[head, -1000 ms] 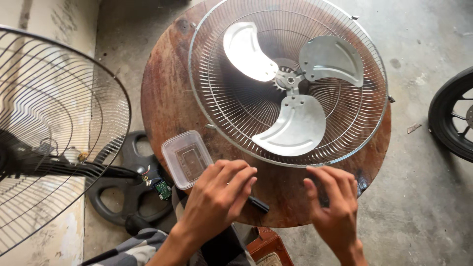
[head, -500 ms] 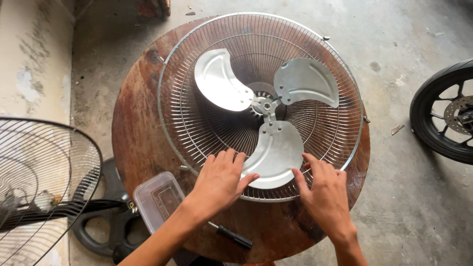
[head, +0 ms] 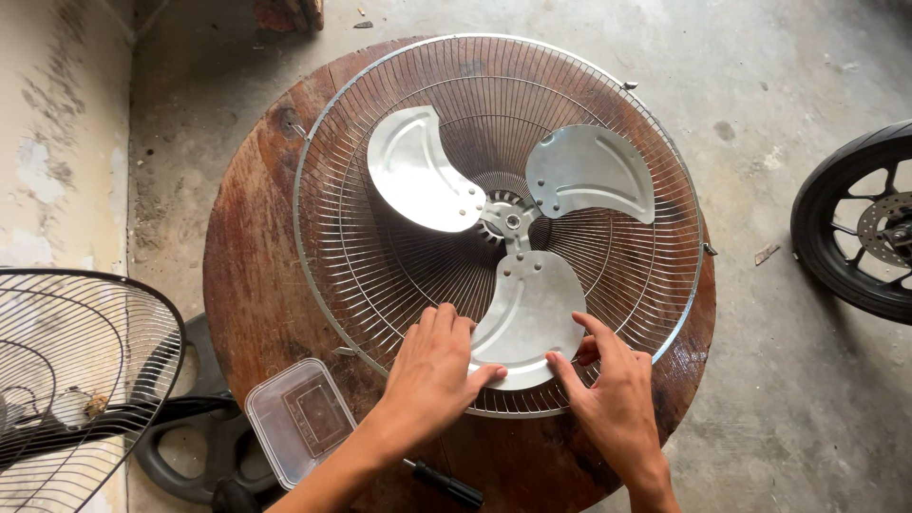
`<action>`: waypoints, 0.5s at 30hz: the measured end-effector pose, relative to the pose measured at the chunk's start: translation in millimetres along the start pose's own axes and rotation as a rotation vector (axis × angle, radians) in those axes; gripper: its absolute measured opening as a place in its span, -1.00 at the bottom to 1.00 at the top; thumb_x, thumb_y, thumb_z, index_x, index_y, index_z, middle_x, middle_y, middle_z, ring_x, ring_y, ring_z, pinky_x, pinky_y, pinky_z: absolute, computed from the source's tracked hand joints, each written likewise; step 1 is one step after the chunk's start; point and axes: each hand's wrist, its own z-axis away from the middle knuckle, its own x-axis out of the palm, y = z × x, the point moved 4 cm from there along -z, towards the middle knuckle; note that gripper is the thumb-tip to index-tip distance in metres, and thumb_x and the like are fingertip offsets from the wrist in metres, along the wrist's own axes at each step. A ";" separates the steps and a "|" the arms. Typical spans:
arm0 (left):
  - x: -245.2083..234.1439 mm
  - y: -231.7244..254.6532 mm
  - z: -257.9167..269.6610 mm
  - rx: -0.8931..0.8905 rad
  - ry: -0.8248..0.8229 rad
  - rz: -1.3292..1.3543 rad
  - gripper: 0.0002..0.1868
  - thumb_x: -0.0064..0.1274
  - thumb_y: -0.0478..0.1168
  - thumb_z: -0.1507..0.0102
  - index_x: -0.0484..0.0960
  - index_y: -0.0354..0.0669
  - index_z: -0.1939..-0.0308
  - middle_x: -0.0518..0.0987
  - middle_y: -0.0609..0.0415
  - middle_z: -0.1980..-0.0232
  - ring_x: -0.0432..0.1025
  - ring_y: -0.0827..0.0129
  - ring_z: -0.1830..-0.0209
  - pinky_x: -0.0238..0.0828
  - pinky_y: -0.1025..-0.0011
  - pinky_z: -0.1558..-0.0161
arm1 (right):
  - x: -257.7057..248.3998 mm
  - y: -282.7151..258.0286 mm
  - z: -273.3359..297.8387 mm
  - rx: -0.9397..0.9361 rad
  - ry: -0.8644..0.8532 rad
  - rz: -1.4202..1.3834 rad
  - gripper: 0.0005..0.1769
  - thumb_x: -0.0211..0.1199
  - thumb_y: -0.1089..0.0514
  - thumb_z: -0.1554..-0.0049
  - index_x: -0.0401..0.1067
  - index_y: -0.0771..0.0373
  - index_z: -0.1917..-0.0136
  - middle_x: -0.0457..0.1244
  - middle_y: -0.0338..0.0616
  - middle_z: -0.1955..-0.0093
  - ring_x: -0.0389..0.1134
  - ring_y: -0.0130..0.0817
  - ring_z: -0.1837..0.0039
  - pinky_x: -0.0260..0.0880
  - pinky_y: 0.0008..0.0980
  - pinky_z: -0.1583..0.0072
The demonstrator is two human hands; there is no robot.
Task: The person reassembles an electric fan by securing the rear wire cage with a screwdriver, attaching the fan blades to the motor shaft, and then fitting the front wire cage over the blades.
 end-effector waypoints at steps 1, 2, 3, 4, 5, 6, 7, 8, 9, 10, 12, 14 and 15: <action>0.5 -2.9 -2.6 -0.043 -0.013 0.040 -0.37 0.33 0.12 -0.07 0.56 -0.33 0.06 0.43 -0.05 0.03 0.29 0.16 -0.02 0.25 0.22 -0.03 | -0.3 -0.7 -0.8 -0.003 0.000 -0.006 -0.29 0.47 -0.01 0.03 0.39 0.23 -0.35 0.39 -0.18 0.15 0.38 -0.40 0.14 0.17 -0.28 -0.16; 0.9 -6.0 -5.1 -0.085 -0.027 0.080 -0.35 0.37 0.13 -0.03 0.55 -0.33 0.07 0.42 -0.03 0.03 0.28 0.17 -0.03 0.26 0.24 -0.05 | -0.9 -1.7 -1.1 -0.007 0.001 -0.013 -0.28 0.48 0.00 0.03 0.39 0.24 -0.36 0.39 -0.16 0.15 0.38 -0.38 0.13 0.19 -0.26 -0.17; 2.7 -11.3 -9.0 -0.153 -0.087 0.134 -0.35 0.39 0.13 0.00 0.55 -0.30 0.08 0.42 -0.01 0.03 0.28 0.19 -0.04 0.27 0.27 -0.07 | -0.6 -0.8 -1.5 0.043 -0.015 -0.057 -0.26 0.47 0.00 0.03 0.37 0.22 -0.37 0.38 -0.16 0.15 0.37 -0.38 0.11 0.27 -0.27 -0.08; 3.9 -17.2 -13.8 -0.221 -0.147 0.188 -0.35 0.41 0.12 0.03 0.56 -0.27 0.10 0.42 0.02 0.03 0.28 0.21 -0.05 0.28 0.31 -0.08 | -0.2 -0.1 -1.8 0.092 -0.032 -0.101 -0.24 0.47 0.00 0.04 0.36 0.21 -0.39 0.36 -0.15 0.14 0.37 -0.37 0.10 0.35 -0.28 0.02; 6.0 -21.8 -14.5 -0.290 -0.207 0.241 -0.34 0.44 0.12 0.06 0.56 -0.25 0.12 0.43 0.04 0.03 0.28 0.24 -0.06 0.30 0.34 -0.10 | -0.3 0.6 -1.5 0.140 -0.049 -0.146 -0.23 0.47 0.00 0.04 0.34 0.20 -0.41 0.35 -0.15 0.14 0.36 -0.36 0.08 0.42 -0.29 0.11; 5.6 -22.4 -14.3 -0.270 -0.193 0.287 -0.35 0.45 0.10 0.05 0.55 -0.26 0.12 0.43 0.02 0.04 0.29 0.25 -0.04 0.31 0.33 -0.09 | -2.6 -1.8 -0.3 0.111 -0.028 -0.135 -0.22 0.48 0.03 0.04 0.34 0.22 -0.41 0.35 -0.14 0.14 0.36 -0.34 0.07 0.41 -0.29 0.08; 4.1 -23.2 -15.6 -0.249 -0.178 0.332 -0.35 0.45 0.09 0.05 0.54 -0.28 0.13 0.43 0.01 0.04 0.30 0.26 -0.03 0.33 0.33 -0.07 | -4.7 -4.8 0.9 0.081 -0.007 -0.125 -0.21 0.49 0.05 0.04 0.33 0.24 -0.41 0.36 -0.13 0.14 0.36 -0.33 0.06 0.41 -0.29 0.05; 2.7 -23.2 -16.1 -0.227 -0.162 0.376 -0.35 0.46 0.07 0.04 0.52 -0.30 0.13 0.43 -0.01 0.05 0.31 0.27 -0.01 0.34 0.32 -0.06 | -7.2 -7.6 1.9 0.051 0.015 -0.115 -0.21 0.51 0.07 0.05 0.33 0.26 -0.41 0.36 -0.11 0.14 0.35 -0.31 0.05 0.40 -0.29 0.02; 2.3 -23.3 -15.0 -0.231 -0.163 0.440 -0.37 0.45 0.05 0.02 0.50 -0.30 0.12 0.41 0.00 0.04 0.34 0.28 0.01 0.39 0.33 -0.03 | -8.2 -8.2 2.7 0.074 0.017 -0.164 -0.20 0.50 0.09 0.04 0.31 0.24 -0.43 0.35 -0.12 0.14 0.36 -0.33 0.07 0.41 -0.31 0.02; 1.8 -22.5 -13.3 -0.235 -0.164 0.504 -0.38 0.43 0.03 0.00 0.48 -0.31 0.11 0.40 0.00 0.02 0.37 0.29 0.03 0.43 0.34 0.00 | -8.6 -9.0 3.7 0.096 0.018 -0.213 -0.19 0.49 0.12 0.03 0.29 0.23 -0.45 0.34 -0.13 0.15 0.36 -0.34 0.08 0.42 -0.33 0.02; 1.4 -18.9 -7.8 -0.279 -0.181 0.640 -0.39 0.40 -0.03 -0.01 0.42 -0.32 0.10 0.36 0.03 0.00 0.42 0.27 0.10 0.49 0.30 0.12 | -11.7 -11.4 7.5 0.094 0.035 -0.296 -0.18 0.46 0.16 0.02 0.26 0.23 -0.48 0.34 -0.16 0.15 0.37 -0.38 0.10 0.44 -0.35 0.01; 0.8 -13.7 2.0 -0.363 -0.210 0.785 -0.37 0.38 -0.08 0.01 0.36 -0.34 0.09 0.31 0.07 -0.03 0.47 0.20 0.20 0.53 0.20 0.28 | -14.5 -16.2 12.9 0.042 0.062 -0.365 -0.18 0.43 0.21 0.01 0.24 0.24 -0.49 0.34 -0.19 0.14 0.38 -0.41 0.09 0.45 -0.35 0.01; -2.9 -10.6 7.3 -0.362 -0.197 0.731 -0.37 0.39 -0.09 -0.03 0.35 -0.33 0.05 0.33 0.06 -0.04 0.47 0.18 0.18 0.54 0.18 0.26 | -16.6 -18.9 16.0 0.006 0.077 -0.370 -0.17 0.43 0.23 0.00 0.22 0.25 -0.50 0.34 -0.20 0.13 0.37 -0.42 0.08 0.46 -0.37 -0.02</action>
